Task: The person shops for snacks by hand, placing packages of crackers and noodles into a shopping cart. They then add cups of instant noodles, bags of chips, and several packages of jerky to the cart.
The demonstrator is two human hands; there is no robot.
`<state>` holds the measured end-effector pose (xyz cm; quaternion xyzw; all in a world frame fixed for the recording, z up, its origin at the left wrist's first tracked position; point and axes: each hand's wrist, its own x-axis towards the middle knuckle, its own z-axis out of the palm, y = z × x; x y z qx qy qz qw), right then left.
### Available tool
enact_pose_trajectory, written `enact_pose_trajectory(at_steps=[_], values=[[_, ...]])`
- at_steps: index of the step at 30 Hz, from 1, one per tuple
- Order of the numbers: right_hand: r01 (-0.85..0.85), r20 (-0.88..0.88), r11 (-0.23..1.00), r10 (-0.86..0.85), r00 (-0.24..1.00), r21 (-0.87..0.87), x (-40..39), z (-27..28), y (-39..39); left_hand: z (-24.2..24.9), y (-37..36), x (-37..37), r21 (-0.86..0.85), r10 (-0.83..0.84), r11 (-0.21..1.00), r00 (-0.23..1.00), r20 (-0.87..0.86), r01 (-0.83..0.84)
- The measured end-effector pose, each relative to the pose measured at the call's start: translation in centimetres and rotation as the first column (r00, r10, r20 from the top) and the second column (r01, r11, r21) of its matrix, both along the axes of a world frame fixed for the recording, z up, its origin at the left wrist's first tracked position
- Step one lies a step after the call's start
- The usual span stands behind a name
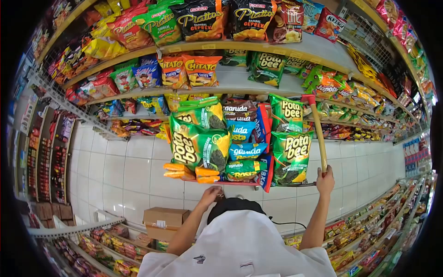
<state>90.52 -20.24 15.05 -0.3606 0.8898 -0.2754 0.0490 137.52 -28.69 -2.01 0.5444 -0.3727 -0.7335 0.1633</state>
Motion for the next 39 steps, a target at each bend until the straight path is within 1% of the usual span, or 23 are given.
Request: enact_pose_trajectory(at_steps=[1, 3, 4, 5, 6, 7, 9, 10, 13, 14, 15, 17, 18, 19, 20, 22, 23, 25, 26, 29, 33, 35, 39], values=[[0.007, -0.033, 0.999, -0.005, 0.999, 0.051, -0.5, 0.1, -0.2, 1.6, -0.1, -0.8, 0.083, 0.041, 0.996, 0.999, 0.017, -0.043], [0.023, -0.095, 0.989, -0.009, 0.995, 0.147, -1.1, -0.2, -0.5, 1.5, 0.5, -1.8, 0.109, 0.167, 0.981, 0.984, -0.064, -0.159], [-0.007, -0.026, 0.998, 0.008, 1.000, 0.067, -1.9, -0.7, -0.5, 1.3, 0.9, -2.2, 0.102, 0.179, 0.980, 0.983, -0.050, -0.174], [-0.018, -0.014, 0.998, 0.019, 1.000, 0.060, -1.9, -0.4, -0.5, 1.0, 1.3, -2.8, 0.125, 0.256, 0.962, 0.959, -0.120, -0.241], [-0.031, 0.191, 1.000, 0.031, 0.981, -0.004, -2.2, 0.1, -0.3, 0.7, 1.6, -3.3, 0.152, 0.328, 0.941, 0.925, -0.191, -0.302], [-0.031, 0.386, 0.997, 0.054, 0.921, -0.067, -2.4, 0.3, -0.3, 0.4, 1.7, -3.8, 0.145, 0.333, 0.940, 0.924, -0.186, -0.309], [-0.030, 0.444, 0.992, 0.082, 0.892, -0.124, -2.9, -0.7, 0.1, 0.6, 1.7, -4.8, 0.098, 0.471, 0.882, 0.872, -0.132, -0.461], [-0.022, 0.490, 0.983, 0.110, 0.865, -0.181, -3.3, -1.0, 0.2, 0.7, 1.5, -5.4, 0.095, 0.481, 0.877, 0.867, -0.132, -0.472], [-0.086, 0.413, 0.976, 0.164, 0.896, -0.201, -3.5, -1.5, 0.3, 0.4, 0.7, -6.1, 0.000, 0.564, 0.825, 0.825, 0.045, -0.564], [-0.100, 0.417, 0.974, 0.179, 0.891, -0.206, -3.4, -1.6, 0.3, 0.1, 0.5, -6.5, 0.042, 0.645, 0.763, 0.764, 0.016, -0.645], [-0.097, 0.406, 0.971, 0.182, 0.895, -0.220, -3.4, -1.6, 0.4, -0.2, 0.5, -6.6, 0.036, 0.656, 0.754, 0.755, 0.016, -0.656], [-0.107, 0.390, 0.962, 0.201, 0.899, -0.250, -3.1, -1.4, 0.2, -0.4, 0.1, -6.8, 0.188, 0.740, 0.664, 0.672, -0.027, -0.724], [-0.081, 0.340, 0.975, 0.150, 0.928, -0.208, -2.9, -1.4, 0.2, -0.4, 0.2, -7.0, 0.218, 0.771, 0.633, 0.631, -0.089, -0.743], [-0.052, 0.284, 0.984, 0.099, 0.954, -0.169, -2.8, -1.4, 0.2, -0.3, 0.3, -7.1, 0.215, 0.777, 0.627, 0.622, -0.102, -0.749], [-0.065, 0.274, 0.981, 0.114, 0.955, -0.183, -2.9, -1.8, 0.1, 0.0, 0.3, -7.1, 0.216, 0.775, 0.629, 0.624, -0.097, -0.747], [-0.038, 0.131, 0.994, 0.051, 0.990, -0.102, -3.9, -3.2, -0.2, 0.1, 0.2, -7.3, 0.213, 0.779, 0.624, 0.617, -0.109, -0.752], [-0.052, 0.121, 0.993, 0.065, 0.990, -0.108, -3.7, -2.8, -0.4, -0.1, 0.2, -7.2, 0.216, 0.787, 0.616, 0.605, -0.119, -0.758], [0.001, 0.148, 0.998, 0.009, 0.989, -0.067, -3.2, -2.1, -0.5, -1.2, 0.1, -6.8, 0.106, 0.739, 0.673, 0.671, -0.062, -0.732], [0.002, 0.086, 0.998, 0.004, 0.996, -0.070, -3.1, -2.3, -0.7, -1.3, 0.0, -7.0, 0.065, 0.762, 0.646, 0.647, -0.017, -0.760], [0.004, 0.032, 0.998, -0.002, 0.999, -0.057, -2.7, -2.6, -0.5, -1.5, 0.4, -6.7, 0.040, 0.786, 0.618, 0.619, -0.005, -0.785], [0.006, 0.055, 1.000, -0.005, 0.998, -0.018, 0.3, -1.5, 0.3, -1.4, 1.0, -5.0, -0.042, 0.786, 0.617, 0.618, -0.006, -0.786], [-0.015, 0.074, 0.998, 0.019, 0.997, -0.061, 2.2, -1.4, 0.8, -1.3, 1.4, -3.4, -0.048, 0.803, 0.596, 0.596, 0.009, -0.802], [-0.039, 0.084, 0.993, 0.048, 0.995, -0.111, 3.6, -2.2, 1.6, 1.0, 2.1, -0.9, 0.014, 0.793, 0.608, 0.607, -0.053, -0.794]])
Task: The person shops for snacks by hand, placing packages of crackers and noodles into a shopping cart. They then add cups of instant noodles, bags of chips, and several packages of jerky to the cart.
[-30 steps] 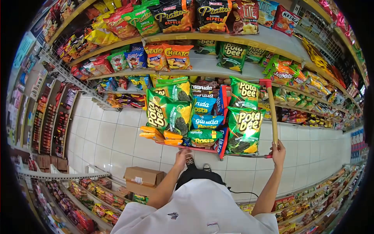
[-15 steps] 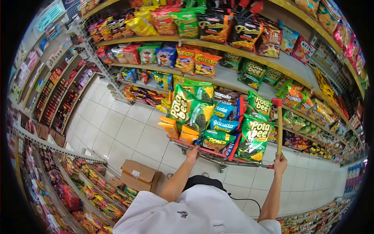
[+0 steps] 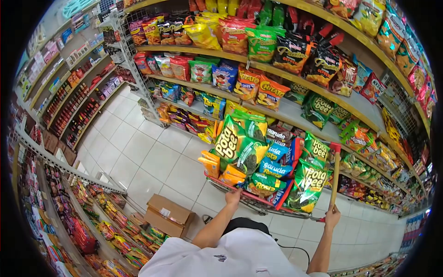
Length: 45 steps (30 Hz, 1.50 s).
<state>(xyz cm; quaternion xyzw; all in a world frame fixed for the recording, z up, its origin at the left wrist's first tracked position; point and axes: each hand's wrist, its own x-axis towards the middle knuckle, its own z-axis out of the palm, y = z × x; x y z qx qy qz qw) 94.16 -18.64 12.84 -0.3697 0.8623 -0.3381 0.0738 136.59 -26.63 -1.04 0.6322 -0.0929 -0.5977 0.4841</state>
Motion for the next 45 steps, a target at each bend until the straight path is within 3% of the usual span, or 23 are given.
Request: enact_pose_trajectory(at_steps=[3, 5, 17, 23, 31, 38, 43, 44, 45], values=[[0.012, -0.001, 1.000, -0.012, 1.000, -0.012, 2.8, -0.1, 0.3, -0.1, 0.4, 2.5, -0.029, 0.022, 0.999, 0.999, -0.038, -0.023], [0.023, 0.007, 0.999, -0.022, 1.000, -0.047, 3.9, -0.4, -0.1, -0.4, 0.1, 4.1, 0.030, -0.017, 0.999, 1.000, -0.010, 0.018], [0.021, 0.008, 0.999, -0.021, 1.000, -0.027, 11.6, -3.7, -2.1, -3.7, -0.9, 14.4, 0.009, -0.056, 0.998, 0.994, 0.092, 0.055], [-0.057, -0.026, 0.997, 0.056, 0.998, -0.046, 19.2, 0.2, -2.9, -4.4, -1.2, 19.3, -0.012, -0.018, 1.000, 1.000, 0.024, 0.018], [-0.123, -0.039, 0.992, 0.122, 0.992, -0.023, 25.2, 1.5, -4.5, -4.9, -2.8, 24.8, -0.015, 0.065, 0.998, 0.998, -0.025, -0.065], [-0.192, -0.047, 0.981, 0.192, 0.980, 0.010, 28.2, 0.9, -6.1, -1.8, -3.3, 28.4, -0.026, 0.106, 0.994, 0.994, 0.030, -0.106], [-0.253, -0.053, 0.963, 0.249, 0.967, -0.093, 30.2, -0.4, -7.1, 0.1, -3.8, 30.6, -0.023, 0.178, 0.984, 0.984, 0.004, -0.178], [-0.275, -0.055, 0.958, 0.271, 0.961, -0.079, 31.7, 1.6, -7.2, -0.2, -4.1, 31.3, -0.009, 0.200, 0.980, 0.980, 0.001, -0.200], [-0.307, -0.009, 0.949, 0.308, 0.951, 0.079, 33.8, 5.4, -7.2, -0.8, -4.4, 32.0, -0.016, 0.180, 0.984, 0.983, 0.046, -0.179]])
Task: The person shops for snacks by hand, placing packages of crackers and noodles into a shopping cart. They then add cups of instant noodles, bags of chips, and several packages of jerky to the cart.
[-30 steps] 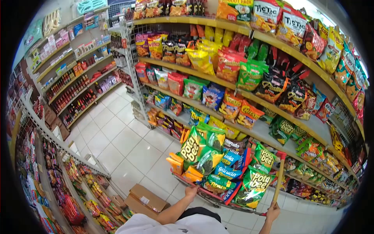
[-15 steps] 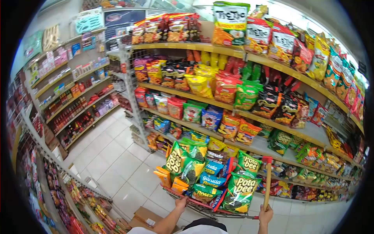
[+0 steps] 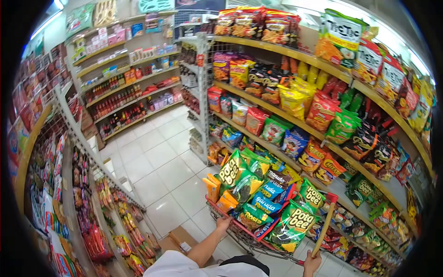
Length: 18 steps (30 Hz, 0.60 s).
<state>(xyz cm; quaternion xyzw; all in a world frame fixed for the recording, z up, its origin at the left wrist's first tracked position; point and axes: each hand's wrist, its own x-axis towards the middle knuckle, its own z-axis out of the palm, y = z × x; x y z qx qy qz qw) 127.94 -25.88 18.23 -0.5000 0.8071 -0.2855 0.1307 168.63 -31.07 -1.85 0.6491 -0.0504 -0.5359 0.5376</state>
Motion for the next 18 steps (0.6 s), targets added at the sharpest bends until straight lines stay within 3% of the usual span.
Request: enact_pose_trajectory(at_steps=[1, 3, 5, 7, 8, 9, 11, 12, 13, 15, 17, 18], values=[[-0.037, -0.007, 0.986, 0.038, 0.999, 0.162, 1.5, 2.5, 0.0, -0.2, -0.1, 0.4, 0.001, -0.015, 1.000, 0.999, 0.041, 0.015], [-0.060, -0.004, 0.998, 0.060, 0.998, 0.003, 2.1, 1.6, -0.6, 0.4, -0.6, 1.0, 0.046, -0.031, 0.999, 0.980, 0.196, 0.022], [-0.156, 0.064, 0.987, 0.154, 0.986, 0.031, 4.4, 5.1, -1.4, -3.4, -1.5, 2.0, 0.189, -0.105, 0.981, 0.919, 0.379, 0.034], [-0.183, 0.088, 0.982, 0.186, 0.979, -0.050, 5.6, 6.4, -1.9, -2.1, -1.3, 1.0, 0.184, -0.045, 0.982, 0.901, 0.431, -0.039], [-0.304, -0.004, 0.938, 0.308, 0.951, -0.166, 3.1, 3.0, -2.5, -1.6, -1.3, 0.7, 0.175, 0.006, 0.981, 0.913, 0.408, -0.085], [-0.306, -0.020, 0.951, 0.307, 0.951, 0.046, 1.3, 1.5, -3.2, -1.4, -0.7, 0.3, 0.171, 0.045, 0.978, 0.922, 0.384, -0.119], [-0.331, -0.111, 0.940, 0.339, 0.934, 0.088, -1.5, -2.2, -4.6, 0.0, 1.2, -0.5, 0.173, 0.114, 0.970, 0.949, 0.294, -0.170], [-0.349, -0.090, 0.926, 0.364, 0.927, 0.146, -1.9, -0.7, -5.5, 1.3, 2.2, -1.5, 0.213, 0.130, 0.960, 0.964, 0.230, -0.181], [-0.366, -0.114, 0.926, 0.375, 0.920, 0.095, -1.1, -0.6, -5.5, 0.8, 3.3, -1.4, 0.215, 0.147, 0.957, 0.963, 0.228, -0.197], [-0.392, -0.145, 0.919, 0.394, 0.908, 0.044, 1.5, 1.1, -5.3, -1.7, 6.1, -1.7, 0.145, 0.087, 0.985, 0.995, 0.041, -0.092], [-0.315, -0.051, 0.901, 0.345, 0.937, 0.298, 3.5, 2.7, -5.1, -3.5, 9.2, -1.9, 0.167, 0.047, 0.984, 0.997, 0.057, -0.056], [-0.327, -0.014, 0.895, 0.347, 0.938, 0.302, 3.9, 2.4, -5.2, -3.8, 10.8, -1.9, 0.272, -0.064, 0.962, 0.995, 0.082, 0.040]])
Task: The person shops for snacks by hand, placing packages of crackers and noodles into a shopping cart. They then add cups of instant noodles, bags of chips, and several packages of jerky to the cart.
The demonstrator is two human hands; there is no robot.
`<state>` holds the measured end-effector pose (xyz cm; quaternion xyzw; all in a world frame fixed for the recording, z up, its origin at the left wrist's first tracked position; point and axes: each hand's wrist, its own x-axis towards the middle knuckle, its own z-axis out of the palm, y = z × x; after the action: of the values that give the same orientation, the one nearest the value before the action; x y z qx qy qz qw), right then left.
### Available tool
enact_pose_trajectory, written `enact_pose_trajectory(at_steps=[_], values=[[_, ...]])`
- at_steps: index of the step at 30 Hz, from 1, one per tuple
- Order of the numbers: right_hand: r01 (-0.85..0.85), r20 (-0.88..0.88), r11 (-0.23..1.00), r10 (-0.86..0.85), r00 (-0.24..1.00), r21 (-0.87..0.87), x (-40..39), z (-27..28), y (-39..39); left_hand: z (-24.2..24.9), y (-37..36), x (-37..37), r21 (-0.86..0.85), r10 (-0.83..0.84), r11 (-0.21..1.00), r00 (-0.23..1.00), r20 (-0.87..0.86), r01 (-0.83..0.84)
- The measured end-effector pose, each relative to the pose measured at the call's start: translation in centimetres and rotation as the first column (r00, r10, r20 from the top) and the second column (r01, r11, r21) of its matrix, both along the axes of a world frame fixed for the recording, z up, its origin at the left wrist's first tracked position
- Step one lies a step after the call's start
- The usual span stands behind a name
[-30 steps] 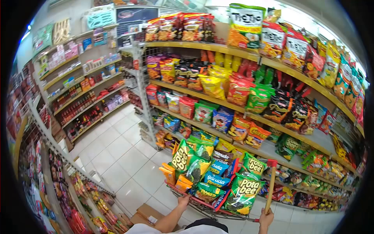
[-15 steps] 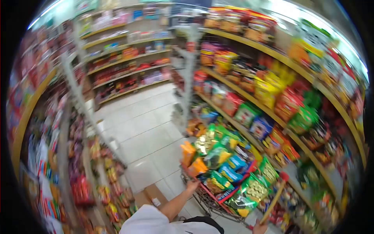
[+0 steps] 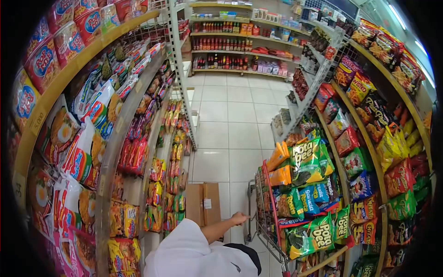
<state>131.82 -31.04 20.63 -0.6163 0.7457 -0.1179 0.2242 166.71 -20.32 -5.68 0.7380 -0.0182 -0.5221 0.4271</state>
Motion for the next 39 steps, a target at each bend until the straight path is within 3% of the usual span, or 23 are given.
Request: enact_pose_trajectory(at_steps=[2, 5, 7, 8, 10, 13, 15, 17, 20, 21, 22, 23, 24, 25, 26, 27, 28, 29, 30, 32, 34, 38, 39], values=[[-0.052, 0.015, 0.998, 0.052, 0.999, 0.044, 0.0, 1.1, -1.6, -0.1, 2.9, -1.5, 0.238, -0.269, 0.936, 0.963, 0.008, 0.259], [-0.122, 0.055, 0.992, 0.120, 0.991, 0.041, 0.5, 2.3, -2.1, -3.5, 7.3, -2.6, 0.445, -0.669, 0.670, 0.743, 0.016, 0.594], [-0.161, 0.068, 0.981, 0.154, 0.986, 0.108, 0.9, 1.0, -3.1, -5.7, 10.3, -3.0, 0.546, -0.817, 0.541, 0.553, 0.162, 0.640], [-0.219, 0.046, 0.960, 0.214, 0.976, 0.172, 1.0, 1.6, -3.1, -4.1, 12.1, -3.3, 0.550, -0.820, 0.530, 0.555, 0.139, 0.646], [-0.241, 0.068, 0.947, 0.232, 0.970, 0.210, 2.4, 2.6, -3.8, 0.4, 12.1, -2.9, 0.589, -0.673, 0.627, 0.735, 0.079, 0.511], [-0.289, 0.142, 0.910, 0.257, 0.956, 0.296, 3.1, 2.8, -4.9, -1.9, 12.1, -3.1, 0.591, -0.653, 0.638, 0.754, 0.075, 0.493], [-0.306, 0.331, 0.952, 0.295, 0.896, -0.018, 0.1, -3.4, -5.7, -1.2, 12.6, -4.4, 0.630, -0.616, 0.676, 0.764, 0.195, 0.384], [-0.528, 0.277, 0.849, 0.500, 0.821, 0.033, 0.2, -2.0, -7.4, -4.8, 12.0, -5.2, 0.644, -0.611, 0.670, 0.767, 0.195, 0.370], [-0.621, 0.146, 0.751, 0.604, 0.783, 0.224, 0.5, 1.1, -9.8, -2.8, 8.9, -8.9, 0.582, -0.458, 0.751, 0.881, 0.119, 0.312], [-0.676, 0.156, 0.696, 0.659, 0.735, 0.243, 0.1, -0.2, -11.3, -5.0, 8.0, -10.3, 0.415, -0.228, 0.906, 0.925, 0.305, 0.087], [-0.671, 0.169, 0.705, 0.650, 0.741, 0.229, -0.4, -1.7, -12.5, -5.9, 6.9, -10.3, 0.193, 0.037, 0.972, 0.895, 0.445, -0.136], [-0.754, 0.386, 0.637, 0.662, 0.642, 0.163, -1.2, -3.1, -13.7, -3.4, 4.4, -10.7, 0.192, 0.024, 0.973, 0.886, 0.463, -0.127], [-0.817, 0.576, 0.572, 0.644, 0.504, 0.076, -2.0, -4.1, -15.0, 1.2, 1.1, -12.3, -0.010, 0.300, 0.944, 0.842, 0.449, -0.331], [-0.807, 0.584, 0.586, 0.630, 0.513, 0.076, -2.3, -3.9, -16.1, 5.2, -1.8, -13.8, -0.195, 0.547, 0.836, 0.751, 0.370, -0.513], [-0.851, 0.610, 0.517, 0.647, 0.458, 0.091, -2.1, -2.7, -17.0, 6.7, -3.6, -14.7, -0.295, 0.539, 0.841, 0.649, 0.537, -0.455], [-0.889, 0.635, 0.447, 0.658, 0.405, 0.103, -2.0, -1.6, -18.1, 8.9, -5.1, -15.9, -0.284, 0.515, 0.856, 0.668, 0.537, -0.432], [-0.897, 0.619, 0.412, 0.665, 0.417, 0.161, -2.2, -1.0, -19.6, 11.7, -6.8, -16.8, -0.365, 0.580, 0.813, 0.570, 0.583, -0.453], [-0.888, 0.617, 0.434, 0.659, 0.430, 0.156, -2.5, -0.8, -21.0, 14.6, -8.6, -17.9, -0.458, 0.649, 0.757, 0.457, 0.609, -0.465], [-0.856, 0.623, 0.513, 0.651, 0.434, 0.061, -2.6, -0.8, -22.4, 18.0, -10.4, -19.0, -0.465, 0.647, 0.760, 0.457, 0.610, -0.454], [-0.816, 0.641, 0.577, 0.637, 0.428, -0.029, -2.2, -0.9, -24.9, 24.3, -12.6, -21.8, -0.333, 0.333, 0.942, 0.185, 0.924, -0.036], [-0.728, 0.467, 0.589, 0.784, 0.409, -0.351, -1.8, -2.0, -28.2, 26.4, -15.4, -24.5, -0.289, 0.235, 0.944, 0.290, 0.928, 0.159], [-0.676, 0.266, 0.528, 0.848, 0.459, -0.514, -0.5, -4.2, -33.7, 26.9, -21.0, -28.5, -0.049, -0.002, 0.971, 0.212, 0.977, 0.235], [-0.725, 0.264, 0.540, 0.842, 0.471, -0.427, -0.5, -4.8, -34.8, 25.4, -21.2, -28.9, 0.197, -0.240, 0.957, 0.198, 0.950, 0.212]])
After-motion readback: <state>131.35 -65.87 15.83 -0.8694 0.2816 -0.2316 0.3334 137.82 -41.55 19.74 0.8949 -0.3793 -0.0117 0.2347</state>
